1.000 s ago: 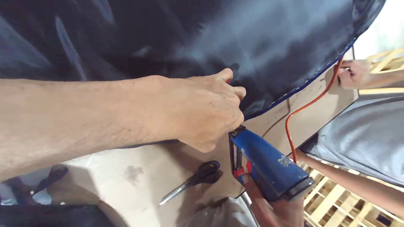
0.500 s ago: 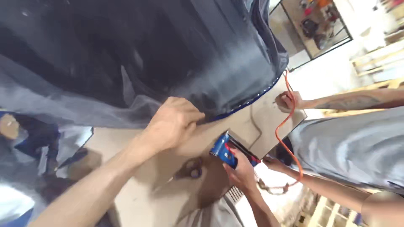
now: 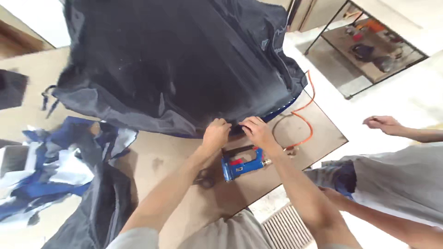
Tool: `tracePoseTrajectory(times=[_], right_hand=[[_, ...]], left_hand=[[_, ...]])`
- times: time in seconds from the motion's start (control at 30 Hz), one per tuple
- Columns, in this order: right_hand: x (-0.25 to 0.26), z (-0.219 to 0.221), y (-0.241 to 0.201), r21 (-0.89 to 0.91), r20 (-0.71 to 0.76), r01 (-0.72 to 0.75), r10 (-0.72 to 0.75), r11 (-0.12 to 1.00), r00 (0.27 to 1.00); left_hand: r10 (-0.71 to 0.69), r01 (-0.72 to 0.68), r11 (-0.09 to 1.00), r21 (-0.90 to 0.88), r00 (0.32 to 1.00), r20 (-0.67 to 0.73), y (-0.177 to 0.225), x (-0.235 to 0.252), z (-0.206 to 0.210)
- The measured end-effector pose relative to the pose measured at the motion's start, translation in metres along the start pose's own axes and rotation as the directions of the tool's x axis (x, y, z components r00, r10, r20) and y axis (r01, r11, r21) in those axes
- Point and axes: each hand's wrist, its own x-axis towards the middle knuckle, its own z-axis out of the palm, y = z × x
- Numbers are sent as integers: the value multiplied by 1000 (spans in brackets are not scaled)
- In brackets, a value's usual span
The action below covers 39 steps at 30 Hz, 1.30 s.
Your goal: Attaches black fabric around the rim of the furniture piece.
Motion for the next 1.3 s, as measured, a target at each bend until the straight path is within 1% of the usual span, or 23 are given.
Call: tracePoseTrajectory(times=[0.07,0.1,0.17,0.27,0.33,0.43,0.57,0.7,0.87,0.93,1.0,1.07,1.1,1.17,1.2,1.23,1.27,1.3], right_hand=[[17,-4,10,14,137,64,-65,998,988],[24,-5,11,17,182,96,-97,995,979],[30,-4,13,2,229,151,-148,989,962],[32,1,17,-12,245,204,-195,979,950],[33,3,18,-14,195,241,-234,970,952],[32,12,18,-39,77,303,-300,952,951],[25,26,16,-120,-72,354,-364,927,929],[18,41,11,-210,-167,324,-361,922,918],[17,61,10,-193,-302,299,-347,934,888],[15,63,9,-179,-317,295,-339,939,886],[11,61,6,-164,-296,274,-313,947,903],[3,57,-1,-148,-236,219,-250,964,939],[-3,55,-6,-133,-200,183,-207,974,958],[-11,56,-12,-124,-175,125,-146,984,974],[-14,58,-14,-115,-181,107,-126,988,975],[-14,59,-14,-105,-194,98,-117,990,974],[-13,60,-15,-91,-206,96,-113,991,972],[-12,61,-15,-79,-218,96,-111,992,970]], left_hand=[[-13,12,998,62,1000,14,6,4,2],[-14,13,996,85,1000,10,6,5,2],[-4,5,992,122,1000,-8,6,4,4],[75,-71,973,219,997,-7,5,5,7],[153,-132,950,283,987,-52,4,6,11],[246,-186,924,334,958,-146,0,6,18],[254,-184,929,322,948,-190,-1,5,26],[254,-193,941,277,944,-208,-6,4,30],[326,-276,929,247,925,-192,-12,3,30],[354,-303,919,253,916,-188,-14,2,30],[372,-322,912,254,910,-183,-14,3,29],[346,-312,921,233,931,-118,-12,4,22],[300,-286,937,200,953,-43,-8,4,17],[199,-207,970,126,977,73,-1,4,7],[141,-148,986,76,986,88,2,4,2],[91,-93,995,37,995,39,5,7,-1],[55,-54,998,19,998,-33,8,10,-2],[14,-12,1000,19,997,-72,12,14,-2]])
